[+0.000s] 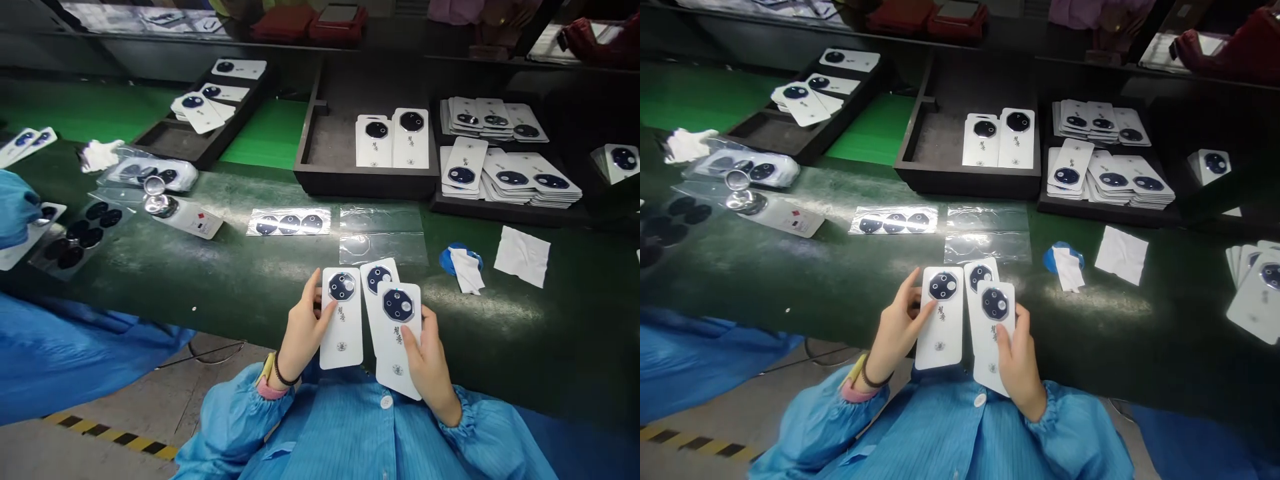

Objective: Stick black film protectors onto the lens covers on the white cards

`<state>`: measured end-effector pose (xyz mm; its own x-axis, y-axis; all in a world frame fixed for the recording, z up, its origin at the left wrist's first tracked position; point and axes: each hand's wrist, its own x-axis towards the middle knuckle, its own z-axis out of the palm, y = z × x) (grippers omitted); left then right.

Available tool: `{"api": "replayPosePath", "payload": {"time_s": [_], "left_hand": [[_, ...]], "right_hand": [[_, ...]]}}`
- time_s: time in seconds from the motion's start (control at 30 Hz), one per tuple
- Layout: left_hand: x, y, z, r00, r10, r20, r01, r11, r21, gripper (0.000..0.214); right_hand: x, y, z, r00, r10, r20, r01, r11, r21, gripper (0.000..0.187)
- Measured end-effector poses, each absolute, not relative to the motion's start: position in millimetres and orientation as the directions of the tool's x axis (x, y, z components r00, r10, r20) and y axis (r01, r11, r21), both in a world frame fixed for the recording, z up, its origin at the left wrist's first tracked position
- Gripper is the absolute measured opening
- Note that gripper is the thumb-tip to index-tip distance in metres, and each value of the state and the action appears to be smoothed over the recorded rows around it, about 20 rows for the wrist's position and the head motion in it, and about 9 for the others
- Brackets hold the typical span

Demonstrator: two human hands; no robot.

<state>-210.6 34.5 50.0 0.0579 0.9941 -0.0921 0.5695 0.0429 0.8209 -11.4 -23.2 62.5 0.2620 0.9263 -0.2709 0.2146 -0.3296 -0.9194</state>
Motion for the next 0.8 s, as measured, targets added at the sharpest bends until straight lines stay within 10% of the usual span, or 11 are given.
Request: {"api": "replayPosePath", "payload": {"time_s": [0.33,0.6,0.8], "left_hand": [[-203,28,29,0.139,0.89,0.435,0.896,-0.3,0.328,0.045],[-267,-25,9,-0.371,0.874,0.314,0.67,0.018,0.742,0.042],[-319,-101,-37,-0.675,0.737,0.039,0.435,0.354,0.828,0.04]], "right_hand": [[-8,-56,63,0.13,0.927,-0.352,0.273,-0.375,-0.886,0.045],[38,-53,70,0.396,0.802,-0.447,0.291,-0.571,-0.767,0.067],[49,-49,54,0.392,0.908,-0.15,0.69,-0.398,-0.605,0.069]]}}
